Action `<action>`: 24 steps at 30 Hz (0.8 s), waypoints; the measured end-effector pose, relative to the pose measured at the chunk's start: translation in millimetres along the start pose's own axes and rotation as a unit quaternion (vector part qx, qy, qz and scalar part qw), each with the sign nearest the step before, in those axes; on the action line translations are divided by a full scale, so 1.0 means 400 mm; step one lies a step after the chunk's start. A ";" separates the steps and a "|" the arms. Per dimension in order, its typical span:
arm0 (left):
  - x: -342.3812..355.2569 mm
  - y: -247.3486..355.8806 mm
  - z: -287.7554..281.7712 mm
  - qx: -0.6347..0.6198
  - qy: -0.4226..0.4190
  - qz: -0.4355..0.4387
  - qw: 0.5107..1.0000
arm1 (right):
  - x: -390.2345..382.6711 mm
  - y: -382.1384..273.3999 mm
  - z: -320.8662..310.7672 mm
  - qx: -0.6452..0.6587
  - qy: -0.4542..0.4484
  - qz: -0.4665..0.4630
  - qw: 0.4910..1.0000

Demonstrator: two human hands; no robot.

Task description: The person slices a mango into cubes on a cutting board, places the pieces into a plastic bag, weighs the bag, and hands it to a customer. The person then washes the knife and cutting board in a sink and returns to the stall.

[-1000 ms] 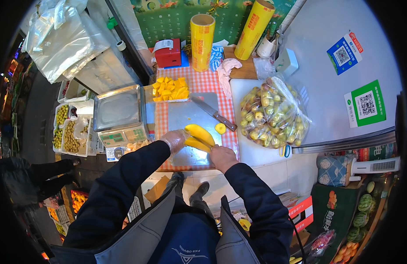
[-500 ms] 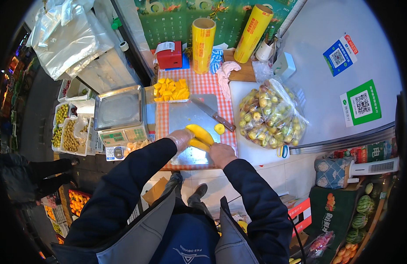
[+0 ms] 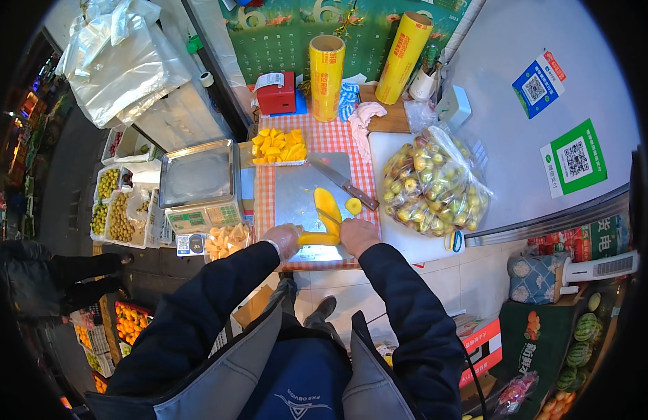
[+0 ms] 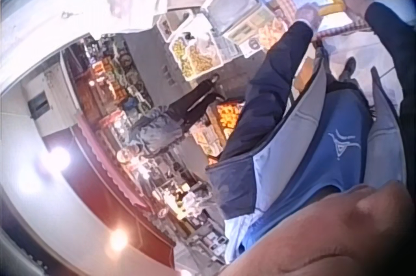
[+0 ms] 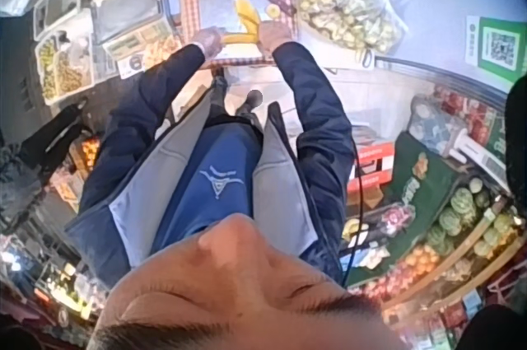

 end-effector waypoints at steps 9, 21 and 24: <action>-0.024 -0.040 0.035 -0.050 0.081 -0.007 0.995 | -0.113 0.017 -0.015 0.026 0.056 0.005 0.998; 0.111 -0.066 -0.020 0.018 -0.001 0.022 1.000 | -0.147 0.045 0.101 -0.017 0.027 -0.049 0.998; 0.111 -0.034 -0.052 0.117 -0.029 0.046 0.992 | -0.152 0.056 0.123 0.002 0.029 -0.034 0.999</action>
Point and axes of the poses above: each hand's wrist, its own x-axis towards the middle knuckle, its own z-axis out of the palm, y = z × x, the point moved 4 cm from there along x, towards the middle knuckle, and after that the axes turned 2 degrees about z, right-handed, at the moved point
